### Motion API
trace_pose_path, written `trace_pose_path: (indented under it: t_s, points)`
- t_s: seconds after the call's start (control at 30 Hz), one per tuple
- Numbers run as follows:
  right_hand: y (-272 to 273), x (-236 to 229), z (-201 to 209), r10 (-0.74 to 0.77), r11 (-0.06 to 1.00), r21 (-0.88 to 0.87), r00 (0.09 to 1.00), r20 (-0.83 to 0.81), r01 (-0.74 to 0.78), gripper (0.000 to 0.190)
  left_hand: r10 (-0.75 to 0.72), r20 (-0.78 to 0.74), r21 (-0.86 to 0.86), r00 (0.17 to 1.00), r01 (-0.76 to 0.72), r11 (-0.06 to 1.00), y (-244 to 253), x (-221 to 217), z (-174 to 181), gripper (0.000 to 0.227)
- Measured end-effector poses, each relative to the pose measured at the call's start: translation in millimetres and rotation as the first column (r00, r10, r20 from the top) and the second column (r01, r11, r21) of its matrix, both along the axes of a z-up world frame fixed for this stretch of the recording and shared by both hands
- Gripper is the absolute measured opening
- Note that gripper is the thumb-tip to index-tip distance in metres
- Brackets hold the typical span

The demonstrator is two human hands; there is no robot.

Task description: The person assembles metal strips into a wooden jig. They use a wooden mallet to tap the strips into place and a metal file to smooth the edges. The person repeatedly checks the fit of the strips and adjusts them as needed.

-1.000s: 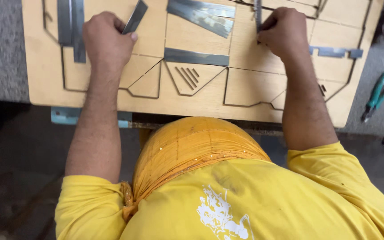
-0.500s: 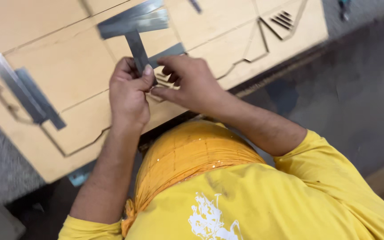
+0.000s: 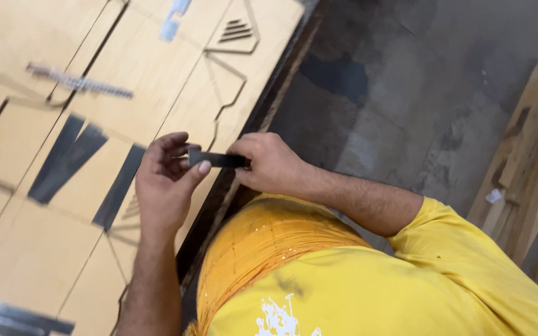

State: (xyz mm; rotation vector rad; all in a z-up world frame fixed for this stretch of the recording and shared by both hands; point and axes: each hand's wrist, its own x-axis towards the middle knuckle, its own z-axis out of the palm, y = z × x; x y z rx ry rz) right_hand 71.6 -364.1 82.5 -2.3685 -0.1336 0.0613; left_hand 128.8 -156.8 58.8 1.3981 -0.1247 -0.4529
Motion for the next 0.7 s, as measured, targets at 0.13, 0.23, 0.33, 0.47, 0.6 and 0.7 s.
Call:
trace_pose_path:
  t_s: [0.13, 0.23, 0.33, 0.47, 0.6, 0.7]
  points:
    - [-48.8, 1.3, -2.1, 0.002, 0.998, -0.056, 1.000, 0.005, -0.002, 0.031, -0.261, 0.183, 0.418, 0.948, 0.165, 0.893, -38.5, 15.5, 18.2, 0.047]
    - [-87.6, 10.0, -1.0, -0.030, 0.997, -0.077, 0.999, -0.018, 0.029, 0.030, -0.435, 0.456, 0.582, 0.776, 0.110, 0.806, -84.5, 29.6, 29.3, 0.039]
    - [-135.8, 25.2, -3.7, -0.007, 0.996, -0.090, 0.999, 0.047, 0.012, 0.024, -0.597, 0.515, 0.721, 0.615, 0.066, 0.690, -140.1, 47.9, 36.2, 0.028]
    - [-206.7, 69.5, -2.0, -0.007, 0.988, -0.154, 0.993, 0.114, 0.024, 0.026, -0.695, 0.489, 0.838, 0.527, -0.062, 0.543, -224.3, 73.0, 48.3, 0.010]
    - [-279.6, 101.3, -11.0, 0.016, 0.989, -0.148, 0.992, 0.128, 0.003, 0.027, -0.739, 0.391, 0.888, 0.548, -0.014, 0.459, -301.2, 113.9, 36.4, 0.008]
    - [-331.6, 133.1, -13.6, 0.020, 0.983, -0.186, 0.990, 0.137, 0.006, 0.025, -0.683, 0.487, 0.826, 0.544, -0.033, 0.563, -339.8, 142.3, 29.8, 0.021]
